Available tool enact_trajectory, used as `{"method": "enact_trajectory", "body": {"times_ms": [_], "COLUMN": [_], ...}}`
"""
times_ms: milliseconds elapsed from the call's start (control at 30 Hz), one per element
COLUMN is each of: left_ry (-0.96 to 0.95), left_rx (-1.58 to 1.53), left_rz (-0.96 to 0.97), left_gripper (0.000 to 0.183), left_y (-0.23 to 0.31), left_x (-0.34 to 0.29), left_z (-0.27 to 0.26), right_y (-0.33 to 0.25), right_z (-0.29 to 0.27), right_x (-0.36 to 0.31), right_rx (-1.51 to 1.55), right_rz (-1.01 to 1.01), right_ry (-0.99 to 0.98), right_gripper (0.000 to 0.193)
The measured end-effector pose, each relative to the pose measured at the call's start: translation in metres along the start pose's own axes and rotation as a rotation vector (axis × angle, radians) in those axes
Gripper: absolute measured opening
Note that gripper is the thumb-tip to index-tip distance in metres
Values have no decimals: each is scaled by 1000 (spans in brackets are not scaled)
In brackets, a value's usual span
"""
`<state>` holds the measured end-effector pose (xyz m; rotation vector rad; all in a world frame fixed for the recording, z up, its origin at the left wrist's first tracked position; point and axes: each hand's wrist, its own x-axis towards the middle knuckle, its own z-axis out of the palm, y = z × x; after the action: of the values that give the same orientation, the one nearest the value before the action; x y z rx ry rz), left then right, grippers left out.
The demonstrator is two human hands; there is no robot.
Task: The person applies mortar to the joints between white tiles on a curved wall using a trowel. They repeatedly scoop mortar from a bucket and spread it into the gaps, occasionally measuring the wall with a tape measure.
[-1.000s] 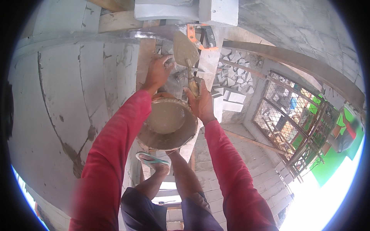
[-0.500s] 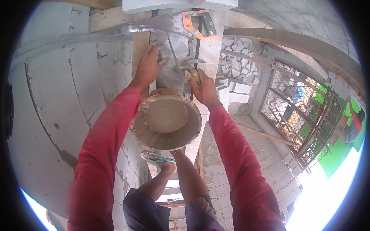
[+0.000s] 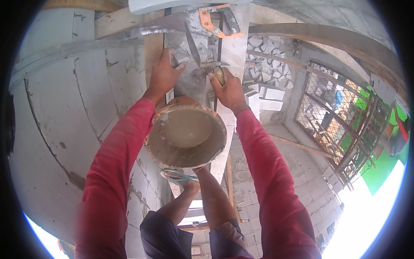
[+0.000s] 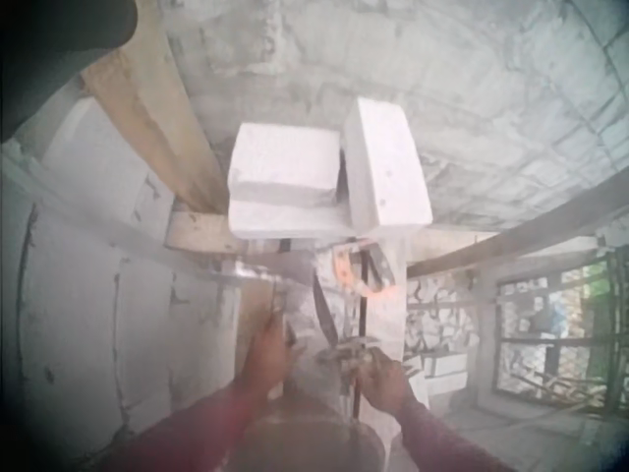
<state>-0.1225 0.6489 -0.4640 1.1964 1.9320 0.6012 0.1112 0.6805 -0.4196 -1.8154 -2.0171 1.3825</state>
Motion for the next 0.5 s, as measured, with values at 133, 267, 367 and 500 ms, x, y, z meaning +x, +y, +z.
{"method": "enact_trajectory", "body": {"times_ms": [133,267,367,500], "left_ry": [129,74,-122,-111], "left_rx": [332,415,486,482], "left_rz": [311,570,575,497], "left_gripper": [47,30,30,23], "left_y": [14,30,30,34], "left_x": [5,34,49,46], "left_z": [0,13,27,33], "right_y": [5,10,14,15], "right_z": [-10,-17,-26,-60], "right_x": [-11,-30,-52,-99], "right_rx": [115,187,171,79], "right_rz": [12,61,122,279], "right_ry": [104,172,181,162], "right_gripper": [41,37,33,29]}}
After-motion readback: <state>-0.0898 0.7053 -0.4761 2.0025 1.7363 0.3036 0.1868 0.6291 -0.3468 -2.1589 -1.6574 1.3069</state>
